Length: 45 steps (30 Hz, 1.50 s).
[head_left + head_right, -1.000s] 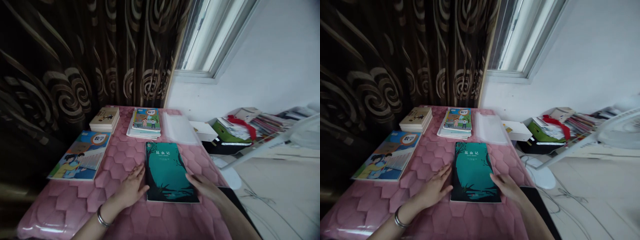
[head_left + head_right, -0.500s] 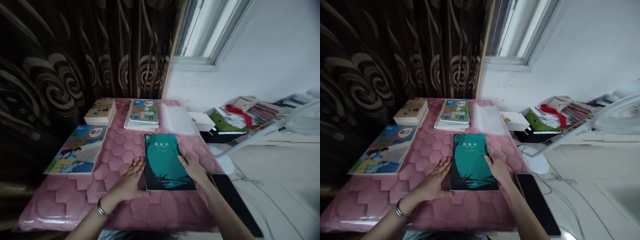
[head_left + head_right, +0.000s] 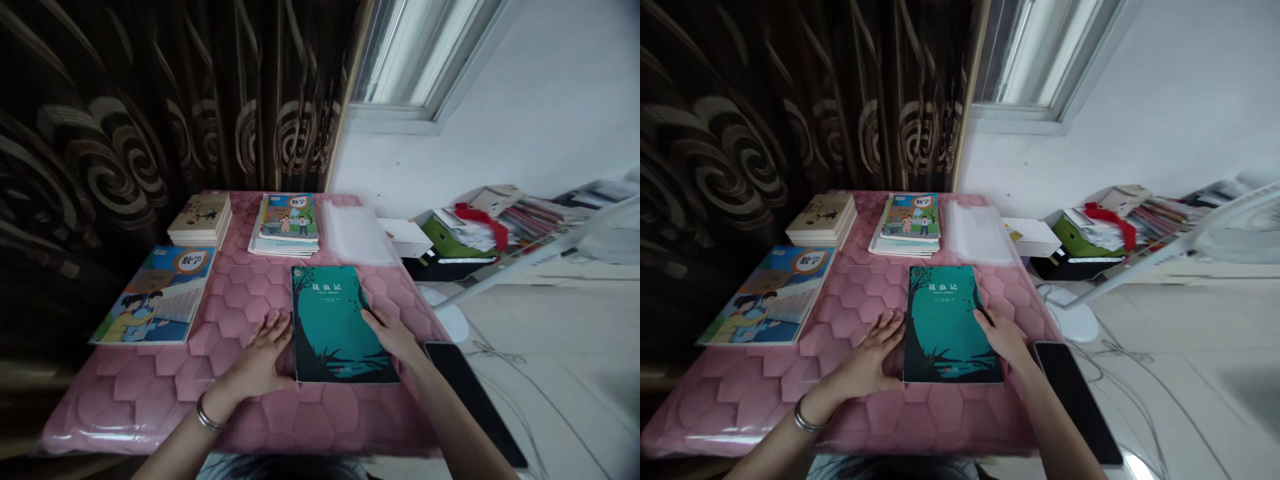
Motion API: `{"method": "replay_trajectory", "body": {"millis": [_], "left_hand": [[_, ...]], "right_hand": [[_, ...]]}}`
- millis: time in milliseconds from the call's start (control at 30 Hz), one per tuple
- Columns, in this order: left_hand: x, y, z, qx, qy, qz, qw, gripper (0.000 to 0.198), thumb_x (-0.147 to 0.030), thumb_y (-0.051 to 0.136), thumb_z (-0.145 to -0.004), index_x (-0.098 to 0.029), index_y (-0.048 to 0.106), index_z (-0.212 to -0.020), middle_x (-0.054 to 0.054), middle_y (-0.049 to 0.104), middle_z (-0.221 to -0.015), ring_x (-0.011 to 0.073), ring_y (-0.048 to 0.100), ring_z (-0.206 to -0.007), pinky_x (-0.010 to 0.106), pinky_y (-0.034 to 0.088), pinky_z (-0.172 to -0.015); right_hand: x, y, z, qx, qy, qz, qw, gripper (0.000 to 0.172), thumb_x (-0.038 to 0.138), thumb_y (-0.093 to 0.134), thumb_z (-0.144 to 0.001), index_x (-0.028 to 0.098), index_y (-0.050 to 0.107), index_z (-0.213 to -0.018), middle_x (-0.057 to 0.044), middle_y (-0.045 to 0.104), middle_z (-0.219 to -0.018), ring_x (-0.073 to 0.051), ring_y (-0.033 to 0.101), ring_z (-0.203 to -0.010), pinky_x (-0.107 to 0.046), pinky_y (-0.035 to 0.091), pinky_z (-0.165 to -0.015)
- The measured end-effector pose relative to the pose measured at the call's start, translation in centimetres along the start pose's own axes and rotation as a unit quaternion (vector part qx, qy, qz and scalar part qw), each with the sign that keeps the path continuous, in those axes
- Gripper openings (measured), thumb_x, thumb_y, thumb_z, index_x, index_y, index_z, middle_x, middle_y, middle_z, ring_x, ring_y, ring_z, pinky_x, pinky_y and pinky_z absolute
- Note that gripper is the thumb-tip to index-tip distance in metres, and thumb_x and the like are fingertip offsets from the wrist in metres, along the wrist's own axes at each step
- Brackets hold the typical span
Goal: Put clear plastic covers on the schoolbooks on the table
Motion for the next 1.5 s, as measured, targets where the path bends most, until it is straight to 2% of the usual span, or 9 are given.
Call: {"method": "replay_trajectory", "body": {"millis": [100, 300, 567, 767, 1000, 1133, 1267, 1500], "left_hand": [[0.1, -0.1, 0.0, 0.004, 0.002, 0.008, 1.000, 0.104, -0.068, 0.072, -0.065, -0.023, 0.032, -0.150, 0.015, 0.024, -0.158, 0.0336, 0.012, -0.148, 0.059, 0.012, -0.118], [0.0, -0.3, 0.0, 0.011, -0.003, 0.001, 1.000, 0.103, -0.068, 0.072, -0.065, -0.023, 0.034, -0.149, 0.015, 0.024, -0.158, 0.0337, 0.011, -0.148, 0.059, 0.010, -0.118], [-0.4, -0.9, -0.2, 0.025, -0.012, 0.010, 1.000, 0.105, -0.075, 0.069, -0.061, -0.020, 0.041, -0.146, 0.016, 0.033, -0.154, 0.0361, 0.017, -0.146, 0.061, 0.012, -0.118], [-0.4, -1.0, -0.2, 0.028, -0.011, 0.029, 0.999, 0.108, -0.078, 0.066, -0.061, -0.020, 0.038, -0.147, 0.016, 0.034, -0.154, 0.0363, 0.016, -0.147, 0.061, 0.008, -0.118], [-0.5, -0.9, -0.1, 0.028, -0.010, 0.052, 0.998, 0.106, -0.068, 0.074, -0.062, -0.022, 0.033, -0.149, 0.015, 0.030, -0.156, 0.0355, 0.012, -0.147, 0.062, 0.005, -0.118], [-0.7, -1.0, 0.0, 0.036, -0.019, 0.050, 0.998, 0.104, -0.063, 0.075, -0.064, -0.019, 0.033, -0.149, 0.015, 0.031, -0.155, 0.0352, 0.012, -0.147, 0.062, 0.008, -0.118], [-0.7, -0.8, 0.1, 0.018, -0.013, 0.039, 0.999, 0.102, -0.055, 0.079, -0.064, -0.020, 0.035, -0.149, 0.014, 0.034, -0.155, 0.0361, 0.014, -0.147, 0.063, 0.010, -0.118], [-0.8, -0.9, 0.1, 0.024, -0.015, 0.035, 0.999, 0.100, -0.056, 0.076, -0.065, -0.020, 0.035, -0.149, 0.015, 0.033, -0.155, 0.0367, 0.015, -0.147, 0.063, 0.011, -0.118]], "right_hand": [[0.3, -0.1, 0.3, 0.024, 0.007, 0.003, 1.000, 0.035, 0.044, 0.045, -0.089, 0.023, 0.071, -0.094, -0.004, 0.075, -0.096, -0.026, 0.068, -0.096, -0.034, 0.048, -0.084], [0.8, -0.4, 0.8, 0.020, 0.018, 0.051, 0.998, 0.036, 0.046, 0.043, -0.090, 0.024, 0.071, -0.091, -0.005, 0.074, -0.094, -0.028, 0.068, -0.095, -0.034, 0.048, -0.082], [1.1, -0.3, 0.9, 0.029, 0.018, 0.128, 0.991, 0.040, 0.046, 0.039, -0.094, 0.023, 0.070, -0.099, -0.008, 0.073, -0.102, -0.029, 0.067, -0.100, -0.035, 0.047, -0.084], [0.5, 0.6, 0.3, 0.022, -0.005, 0.161, 0.987, 0.043, 0.040, 0.034, -0.097, 0.016, 0.067, -0.112, -0.014, 0.072, -0.107, -0.030, 0.067, -0.102, -0.037, 0.048, -0.085], [0.6, 1.3, 0.8, -0.011, -0.002, 0.190, 0.982, 0.046, 0.037, 0.029, -0.099, 0.014, 0.064, -0.119, -0.014, 0.073, -0.105, -0.028, 0.069, -0.098, -0.035, 0.047, -0.085], [0.8, 1.5, 1.0, -0.013, 0.034, 0.224, 0.974, 0.048, 0.039, 0.028, -0.100, 0.013, 0.061, -0.122, -0.015, 0.074, -0.101, -0.028, 0.070, -0.094, -0.036, 0.048, -0.083], [1.2, 1.6, 1.0, -0.008, 0.032, 0.237, 0.971, 0.050, 0.037, 0.023, -0.101, 0.010, 0.060, -0.122, -0.018, 0.073, -0.102, -0.029, 0.070, -0.095, -0.036, 0.049, -0.082], [1.7, 1.6, 1.2, -0.003, 0.034, 0.251, 0.967, 0.048, 0.035, 0.024, -0.102, 0.010, 0.060, -0.121, -0.018, 0.073, -0.101, -0.029, 0.071, -0.093, -0.035, 0.050, -0.080]]}}
Point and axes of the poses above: each hand's wrist, its own z-axis away from the middle knuckle, its own y-axis out of the palm, x = y × z, the point moved 2 cm from there along -z, towards the middle knuckle
